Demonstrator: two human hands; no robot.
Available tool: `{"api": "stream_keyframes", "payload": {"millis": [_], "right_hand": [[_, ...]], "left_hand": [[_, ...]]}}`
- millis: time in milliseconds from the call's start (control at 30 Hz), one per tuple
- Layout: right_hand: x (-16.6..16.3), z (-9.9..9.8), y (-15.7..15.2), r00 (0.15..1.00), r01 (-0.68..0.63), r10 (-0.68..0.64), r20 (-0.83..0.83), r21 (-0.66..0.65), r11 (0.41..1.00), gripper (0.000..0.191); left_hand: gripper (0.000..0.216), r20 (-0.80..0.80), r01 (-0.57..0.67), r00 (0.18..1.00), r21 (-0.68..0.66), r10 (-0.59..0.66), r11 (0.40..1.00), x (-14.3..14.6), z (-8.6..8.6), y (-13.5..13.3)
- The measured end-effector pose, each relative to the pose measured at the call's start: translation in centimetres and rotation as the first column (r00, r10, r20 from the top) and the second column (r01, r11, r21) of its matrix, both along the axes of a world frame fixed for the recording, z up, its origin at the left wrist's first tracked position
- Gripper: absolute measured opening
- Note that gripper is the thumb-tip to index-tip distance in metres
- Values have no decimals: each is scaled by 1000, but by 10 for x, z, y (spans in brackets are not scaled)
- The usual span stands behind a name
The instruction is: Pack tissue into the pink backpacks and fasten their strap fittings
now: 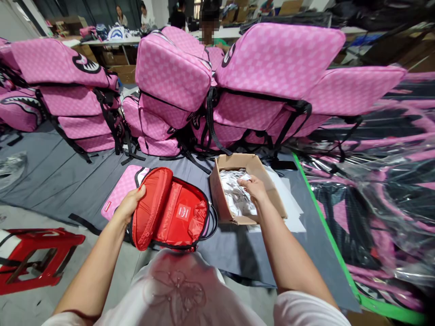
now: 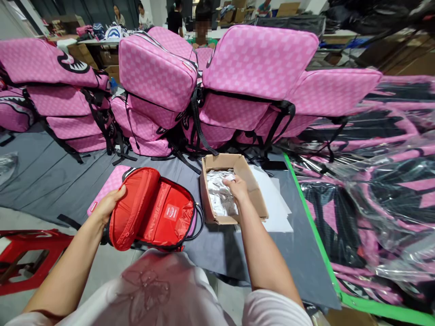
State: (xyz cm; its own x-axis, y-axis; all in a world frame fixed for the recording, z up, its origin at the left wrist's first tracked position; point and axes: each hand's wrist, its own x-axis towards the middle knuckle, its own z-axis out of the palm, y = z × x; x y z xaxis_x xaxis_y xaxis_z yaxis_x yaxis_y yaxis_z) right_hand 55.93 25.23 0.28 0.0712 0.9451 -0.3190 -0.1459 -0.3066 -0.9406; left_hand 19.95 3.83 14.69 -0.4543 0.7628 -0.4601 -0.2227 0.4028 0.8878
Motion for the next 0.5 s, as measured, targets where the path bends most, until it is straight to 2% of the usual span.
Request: {"api": "stream_keyframes", "payload": {"millis": [167, 233, 300, 367, 433, 467, 500], "right_hand": [[4, 2, -8, 994, 28, -38, -100, -102, 994, 29], [5, 9, -10, 988, 38, -52, -144, -98, 994, 30], [0, 19, -13, 976, 123, -129, -177, -44, 991, 33], [-19, 29, -19, 947, 259, -234, -218, 91, 962, 39], [-52, 35, -30, 918, 354, -286, -275, 245, 902, 45], [-74, 35, -37, 915, 356, -272, -298, 277, 893, 46], [-98, 34, -46, 921, 318, -229, -314, 273, 908, 46]], "left_hand": [[30, 63, 5, 998, -16, -4, 1000, -4, 4, 2], [30, 83, -4, 997, -18, 5, 1000, -6, 4, 4], [32, 80, 3, 997, -4, -2, 1000, -7, 3, 5], [34, 62, 26, 998, 18, -27, 999, -7, 2, 6], [33, 42, 60, 997, 38, -62, 997, -3, 3, 7], [32, 35, 77, 996, 43, -79, 996, -1, 5, 8], [30, 27, 94, 995, 48, -95, 994, 3, 7, 9]]}}
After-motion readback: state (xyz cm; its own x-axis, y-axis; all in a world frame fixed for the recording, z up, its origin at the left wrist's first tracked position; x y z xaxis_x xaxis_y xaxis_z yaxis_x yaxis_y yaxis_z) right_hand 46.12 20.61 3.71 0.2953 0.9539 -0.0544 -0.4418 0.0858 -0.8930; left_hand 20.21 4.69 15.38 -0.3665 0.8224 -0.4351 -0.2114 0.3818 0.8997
